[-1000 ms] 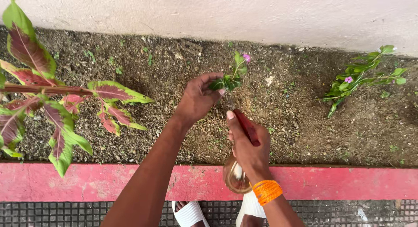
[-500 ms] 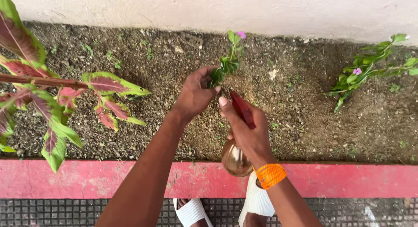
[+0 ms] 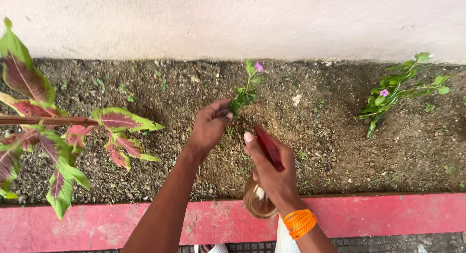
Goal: The person pulls small weeds from a soil bed and uses a spray bottle to water the area around the plants.
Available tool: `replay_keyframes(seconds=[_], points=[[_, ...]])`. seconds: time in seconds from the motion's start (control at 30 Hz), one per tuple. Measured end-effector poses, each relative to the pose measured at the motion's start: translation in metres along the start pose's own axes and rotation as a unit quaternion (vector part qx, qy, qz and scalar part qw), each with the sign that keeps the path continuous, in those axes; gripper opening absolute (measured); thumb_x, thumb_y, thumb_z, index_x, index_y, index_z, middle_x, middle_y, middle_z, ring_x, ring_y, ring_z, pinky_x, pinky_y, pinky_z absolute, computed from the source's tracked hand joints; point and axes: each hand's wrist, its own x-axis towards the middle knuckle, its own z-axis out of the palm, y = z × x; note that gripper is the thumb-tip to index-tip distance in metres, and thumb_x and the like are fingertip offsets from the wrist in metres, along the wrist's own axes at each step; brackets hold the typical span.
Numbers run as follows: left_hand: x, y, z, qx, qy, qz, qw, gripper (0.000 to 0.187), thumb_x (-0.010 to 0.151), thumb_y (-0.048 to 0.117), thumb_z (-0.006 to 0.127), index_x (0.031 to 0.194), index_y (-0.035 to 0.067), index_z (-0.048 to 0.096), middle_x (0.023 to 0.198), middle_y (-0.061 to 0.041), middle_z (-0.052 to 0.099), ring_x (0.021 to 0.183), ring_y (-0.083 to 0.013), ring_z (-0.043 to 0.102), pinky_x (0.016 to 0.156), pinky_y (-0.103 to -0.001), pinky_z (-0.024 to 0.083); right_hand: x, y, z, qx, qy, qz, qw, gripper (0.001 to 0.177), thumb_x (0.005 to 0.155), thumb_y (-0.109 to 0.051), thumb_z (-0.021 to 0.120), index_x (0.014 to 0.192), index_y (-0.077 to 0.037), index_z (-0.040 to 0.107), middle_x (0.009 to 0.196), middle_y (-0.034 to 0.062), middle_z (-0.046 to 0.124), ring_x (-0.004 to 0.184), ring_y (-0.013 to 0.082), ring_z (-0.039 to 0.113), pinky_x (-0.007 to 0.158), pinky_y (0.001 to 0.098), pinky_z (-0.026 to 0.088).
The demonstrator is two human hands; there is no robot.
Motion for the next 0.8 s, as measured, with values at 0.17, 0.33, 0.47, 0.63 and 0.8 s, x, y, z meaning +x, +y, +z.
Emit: replay_keyframes(seconds=[0.17,0.33,0.47,0.63,0.8], points=[[0.007,-0.016,-0.002,0.001,0.002,0.007,1.000,0.036,0.093,0.001,0.058,0.126,0.010,0.069,0.107,-0.009,0.070,0.085,-0.0159,0.056,0.076,-0.033,0.047,-0.003,0.002,-0.002,-0.026,0.022,-0.006,0.999,0.037,0.093,-0.039,0.069,0.101,-0.004,0.076,0.073,0.0043,0.070,0.044,0.0053,0.051,0.037,0.0248,0.042],[0.004,-0.010,-0.004,0.000,0.001,0.002,1.000,0.043,0.090,-0.001,0.060,0.131,0.012,0.063,0.120,-0.004,0.074,0.104,-0.0122,0.067,0.089,-0.031,0.052,-0.004,0.006,-0.009,-0.016,0.006,0.008,1.000,0.037,0.090,-0.040,0.068,0.100,-0.004,0.074,0.076,0.0022,0.074,0.042,0.0065,0.051,0.036,0.0252,0.044],[-0.006,0.004,-0.003,0.004,-0.002,-0.002,1.000,0.045,0.090,-0.004,0.057,0.133,0.011,0.062,0.122,-0.005,0.074,0.099,-0.0155,0.065,0.086,-0.035,0.054,-0.004,0.014,-0.007,-0.075,0.014,0.002,0.997,0.038,0.092,-0.041,0.071,0.108,-0.008,0.078,0.071,0.0041,0.070,0.048,0.0033,0.052,0.040,0.0227,0.042],[-0.010,0.010,-0.001,0.006,0.003,-0.037,0.999,0.047,0.089,-0.006,0.054,0.132,0.011,0.062,0.120,-0.006,0.072,0.089,-0.0178,0.061,0.077,-0.037,0.051,-0.005,0.020,-0.010,-0.061,-0.039,-0.004,0.997,0.042,0.089,-0.042,0.068,0.110,-0.006,0.075,0.071,0.0026,0.070,0.042,0.0068,0.052,0.036,0.0261,0.046],[-0.002,0.000,-0.005,0.007,-0.003,0.006,1.000,0.041,0.088,-0.006,0.058,0.126,0.006,0.065,0.114,-0.007,0.073,0.096,-0.0140,0.064,0.089,-0.032,0.053,-0.009,0.020,-0.008,-0.127,-0.013,0.039,0.991,0.044,0.090,-0.047,0.068,0.104,-0.006,0.079,0.064,0.0026,0.067,0.042,0.0072,0.051,0.039,0.0256,0.043]])
